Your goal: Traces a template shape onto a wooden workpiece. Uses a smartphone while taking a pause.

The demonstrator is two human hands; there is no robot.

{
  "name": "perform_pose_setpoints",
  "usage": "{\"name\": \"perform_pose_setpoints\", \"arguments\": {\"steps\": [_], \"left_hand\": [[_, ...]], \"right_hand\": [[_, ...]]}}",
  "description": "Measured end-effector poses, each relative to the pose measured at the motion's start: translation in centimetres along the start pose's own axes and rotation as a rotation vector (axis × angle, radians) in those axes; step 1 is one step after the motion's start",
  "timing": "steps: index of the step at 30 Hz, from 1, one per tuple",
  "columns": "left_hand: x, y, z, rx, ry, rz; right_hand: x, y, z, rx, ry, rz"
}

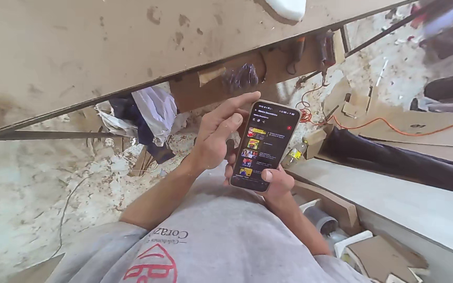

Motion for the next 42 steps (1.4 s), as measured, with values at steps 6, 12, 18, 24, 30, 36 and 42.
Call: {"name": "perform_pose_setpoints", "arguments": {"steps": [6, 12, 18, 24, 30, 36, 42], "left_hand": [[1.1, -0.7, 0.4, 0.050, 0.004, -0.122], [2.1, -0.7, 0.8, 0.125, -0.066, -0.186], [1.6, -0.5, 0.9, 0.140, -0.060, -0.136], [1.7, -0.6, 1.1, 0.139, -0.098, -0.156], [1.7, -0.3, 0.9, 0.117, -0.093, -0.131], [1.5, 0.0, 0.6, 0.084, -0.058, -0.164], [1.5, 0.3, 0.8, 0.057, -0.042, -0.182]], "right_hand": [[-0.7, -0.3, -0.5, -0.033, 0.035, -0.034], [-1.3, -0.2, -1.5, -0.055, 0.043, -0.093], [-0.9, -0.2, -0.9, -0.048, 0.040, -0.102], [-0.7, -0.4, -0.5, -0.055, 0.047, -0.099], [-0.5, 0.5, -0.5, -0.046, 0.135, -0.060], [0.0, 1.1, -0.4, -0.042, 0.262, -0.031], [0.6, 1.3, -0.7, -0.031, 0.255, -0.042]]}}
Point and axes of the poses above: each hand's wrist, its own y-axis towards the middle knuckle, its own z-axis out of the palm, x = y × z, the point moved 9 cm from there along y, towards the middle knuckle, and after that the axes turned 10 degrees about x, right-handed, at the moved point
